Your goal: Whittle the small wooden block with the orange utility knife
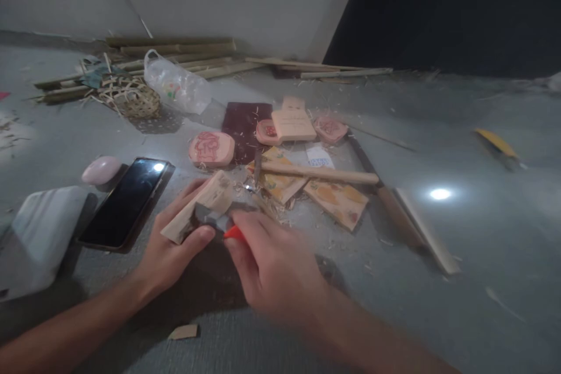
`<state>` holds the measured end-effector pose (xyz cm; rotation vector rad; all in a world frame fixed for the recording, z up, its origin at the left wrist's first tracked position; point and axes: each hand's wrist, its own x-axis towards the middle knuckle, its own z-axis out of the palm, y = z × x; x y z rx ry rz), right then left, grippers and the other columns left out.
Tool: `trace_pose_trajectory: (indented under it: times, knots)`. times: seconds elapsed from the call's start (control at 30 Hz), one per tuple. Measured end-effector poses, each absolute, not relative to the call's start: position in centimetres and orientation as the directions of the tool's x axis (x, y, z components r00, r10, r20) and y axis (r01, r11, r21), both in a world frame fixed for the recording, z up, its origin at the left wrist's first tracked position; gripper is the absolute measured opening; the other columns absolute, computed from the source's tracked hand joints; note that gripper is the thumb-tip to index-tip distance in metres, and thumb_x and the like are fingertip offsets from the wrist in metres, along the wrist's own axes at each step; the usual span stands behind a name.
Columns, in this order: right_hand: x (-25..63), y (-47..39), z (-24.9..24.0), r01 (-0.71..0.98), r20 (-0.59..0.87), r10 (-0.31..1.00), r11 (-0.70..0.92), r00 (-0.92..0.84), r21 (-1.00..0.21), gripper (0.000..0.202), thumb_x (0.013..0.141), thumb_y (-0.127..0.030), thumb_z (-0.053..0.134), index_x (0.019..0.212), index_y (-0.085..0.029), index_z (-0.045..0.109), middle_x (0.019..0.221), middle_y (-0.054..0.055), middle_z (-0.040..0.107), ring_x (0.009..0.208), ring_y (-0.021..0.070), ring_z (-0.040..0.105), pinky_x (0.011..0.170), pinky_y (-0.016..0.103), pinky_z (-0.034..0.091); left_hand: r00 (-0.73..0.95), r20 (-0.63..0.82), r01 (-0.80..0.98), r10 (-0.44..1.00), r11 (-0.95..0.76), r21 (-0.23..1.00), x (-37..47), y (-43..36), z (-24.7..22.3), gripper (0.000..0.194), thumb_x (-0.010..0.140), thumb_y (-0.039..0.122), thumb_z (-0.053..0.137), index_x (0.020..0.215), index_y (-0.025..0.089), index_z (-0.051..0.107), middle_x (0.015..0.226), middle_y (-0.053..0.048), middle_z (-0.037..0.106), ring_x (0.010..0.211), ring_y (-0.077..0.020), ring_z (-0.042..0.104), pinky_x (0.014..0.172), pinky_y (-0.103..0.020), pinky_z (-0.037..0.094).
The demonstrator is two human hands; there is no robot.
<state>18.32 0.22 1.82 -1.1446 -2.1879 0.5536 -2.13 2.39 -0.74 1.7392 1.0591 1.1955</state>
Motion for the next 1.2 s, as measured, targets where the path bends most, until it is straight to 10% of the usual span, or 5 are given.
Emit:
trace_pose_trajectory:
  times: [0.3, 1.2]
  knots:
    - [18.44, 0.18, 1.4, 0.466, 0.303, 0.769, 0.598, -0.562, -0.652, 0.025, 0.109, -0.031, 0.047, 0.128, -0.018, 0.058, 0.101, 0.005, 0.075, 0.083, 0.0183, 0.072, 0.067, 0.03, 0.052, 0.276, 0.312, 0.179, 0.909, -0.368, 0.913, -2.37, 2.61, -1.01, 0.093, 0.079, 0.071, 0.078, 0.158, 0.029, 0.05, 0.151, -0.013, 0.058, 0.137, -0.0359, 0.057, 0.116, -0.051, 0.048]
    - [18.48, 0.28, 1.69, 0.572, 0.305, 0.816, 0.566, -0.491, -0.593, 0.025, 0.108, -0.028, 0.048, 0.129, -0.018, 0.058, 0.106, 0.008, 0.074, 0.089, 0.0208, 0.072, 0.073, 0.033, 0.056, 0.236, 0.289, 0.162, 0.928, -0.33, 0.93, -1.71, 2.0, -0.5, 0.066, 0.096, 0.046, 0.071, 0.157, 0.036, 0.049, 0.144, -0.007, 0.066, 0.132, -0.0309, 0.061, 0.115, -0.051, 0.051]
